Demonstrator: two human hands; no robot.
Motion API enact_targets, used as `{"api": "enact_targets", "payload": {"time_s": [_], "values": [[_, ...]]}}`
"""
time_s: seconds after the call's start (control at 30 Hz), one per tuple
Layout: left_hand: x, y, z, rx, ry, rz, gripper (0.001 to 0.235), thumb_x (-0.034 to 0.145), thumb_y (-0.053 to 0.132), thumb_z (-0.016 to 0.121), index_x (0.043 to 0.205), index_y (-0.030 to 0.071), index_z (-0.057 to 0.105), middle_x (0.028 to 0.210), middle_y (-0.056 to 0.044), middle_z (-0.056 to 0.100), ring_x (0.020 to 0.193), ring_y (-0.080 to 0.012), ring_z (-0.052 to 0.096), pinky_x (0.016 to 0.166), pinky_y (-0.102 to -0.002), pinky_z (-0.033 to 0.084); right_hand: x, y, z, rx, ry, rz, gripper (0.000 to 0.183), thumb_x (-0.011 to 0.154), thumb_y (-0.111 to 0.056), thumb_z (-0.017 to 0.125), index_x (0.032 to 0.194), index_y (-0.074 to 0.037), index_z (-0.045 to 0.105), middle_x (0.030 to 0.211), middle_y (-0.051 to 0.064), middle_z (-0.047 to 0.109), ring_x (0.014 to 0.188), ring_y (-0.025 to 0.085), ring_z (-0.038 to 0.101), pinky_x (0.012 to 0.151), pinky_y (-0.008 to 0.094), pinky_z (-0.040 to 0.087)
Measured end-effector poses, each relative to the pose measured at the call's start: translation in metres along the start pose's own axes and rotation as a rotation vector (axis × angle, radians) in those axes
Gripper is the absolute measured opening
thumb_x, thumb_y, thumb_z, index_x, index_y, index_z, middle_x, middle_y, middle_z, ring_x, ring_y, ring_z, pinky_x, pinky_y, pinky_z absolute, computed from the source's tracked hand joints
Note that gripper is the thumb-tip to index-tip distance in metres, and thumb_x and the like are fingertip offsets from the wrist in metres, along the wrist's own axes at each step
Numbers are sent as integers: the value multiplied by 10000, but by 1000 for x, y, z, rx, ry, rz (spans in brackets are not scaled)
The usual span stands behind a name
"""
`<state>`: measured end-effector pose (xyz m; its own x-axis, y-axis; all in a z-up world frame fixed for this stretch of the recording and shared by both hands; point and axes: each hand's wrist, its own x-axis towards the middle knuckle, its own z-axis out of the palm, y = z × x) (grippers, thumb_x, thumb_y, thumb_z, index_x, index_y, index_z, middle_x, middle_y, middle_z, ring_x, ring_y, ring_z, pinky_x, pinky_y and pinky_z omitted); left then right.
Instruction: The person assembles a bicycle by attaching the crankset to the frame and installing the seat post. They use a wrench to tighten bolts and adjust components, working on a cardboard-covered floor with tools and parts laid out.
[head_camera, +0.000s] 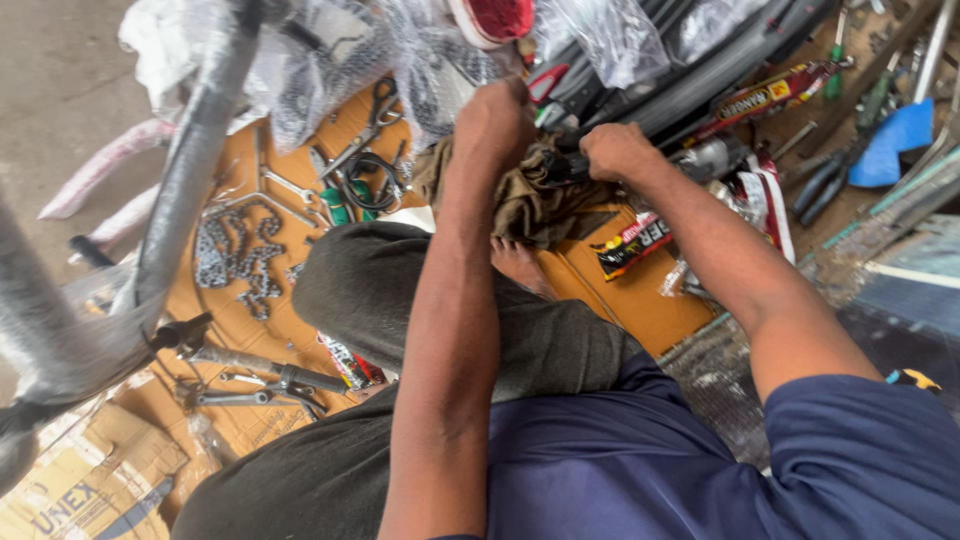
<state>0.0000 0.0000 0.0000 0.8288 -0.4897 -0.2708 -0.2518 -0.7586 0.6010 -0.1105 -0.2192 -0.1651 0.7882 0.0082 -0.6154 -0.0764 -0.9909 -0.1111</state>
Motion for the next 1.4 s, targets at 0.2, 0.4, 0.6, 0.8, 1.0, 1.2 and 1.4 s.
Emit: {"api": "enact_targets", "payload": {"time_s": [0.2, 0.4, 0.6, 0.8, 1.0, 1.2, 1.4], "values": [[-10, 15, -8, -45, -10, 44, 189, 927, 109, 577, 1007, 49, 736, 981, -220, 740, 901, -352, 734, 856, -482, 557, -11, 17, 25, 35, 138, -74, 293, 824, -134, 650, 1062, -206, 804, 1161, 116, 728, 1119, 349, 682, 934, 513, 547], [-15, 22, -13, -72, 38, 68, 174, 894, 151, 630, 979, 39, 732, 944, -238, 723, 888, -382, 702, 817, -499, 539, 1, 49, 19, 124, 35, -220, 289, 770, -217, 728, 1052, -181, 779, 1129, 111, 690, 1132, 320, 649, 971, 467, 536], [-18, 18, -11, -159, -50, -46, 196, 926, 140, 546, 989, 74, 719, 926, -174, 748, 862, -310, 753, 818, -438, 584, -19, 51, 24, -58, 286, -102, 382, 755, -97, 657, 1113, -178, 765, 1139, 115, 651, 1127, 363, 591, 1002, 639, 381], [-37, 12, -22, -97, 135, 103, 166, 905, 170, 651, 974, 51, 744, 971, -233, 729, 927, -392, 695, 835, -496, 540, -23, 51, 21, -153, 718, -152, 78, 998, -190, 688, 971, -118, 701, 1025, 67, 627, 1133, 265, 596, 1101, 575, 385], [-36, 13, -27, -64, -48, -32, 216, 903, 238, 626, 999, 52, 681, 967, -190, 732, 891, -331, 729, 805, -466, 567, -46, 27, 21, 133, 548, 4, 236, 1060, -306, 668, 934, -106, 666, 1008, 71, 647, 1030, 248, 611, 1088, 488, 393], [-33, 14, -19, -26, 35, 31, 200, 878, 169, 586, 991, 44, 694, 1003, -240, 717, 954, -418, 688, 844, -514, 533, -45, 53, 68, -50, 589, -173, 398, 721, -217, 671, 1107, -142, 732, 1072, 80, 677, 1092, 293, 611, 1028, 545, 369], [-40, 7, -18, -49, 127, 81, 191, 870, 127, 572, 957, 32, 714, 985, -253, 724, 956, -422, 704, 875, -513, 543, -52, 77, 62, -239, 412, -212, 405, 675, -188, 682, 1076, -149, 716, 1130, 78, 659, 1113, 294, 611, 970, 531, 388]]}}
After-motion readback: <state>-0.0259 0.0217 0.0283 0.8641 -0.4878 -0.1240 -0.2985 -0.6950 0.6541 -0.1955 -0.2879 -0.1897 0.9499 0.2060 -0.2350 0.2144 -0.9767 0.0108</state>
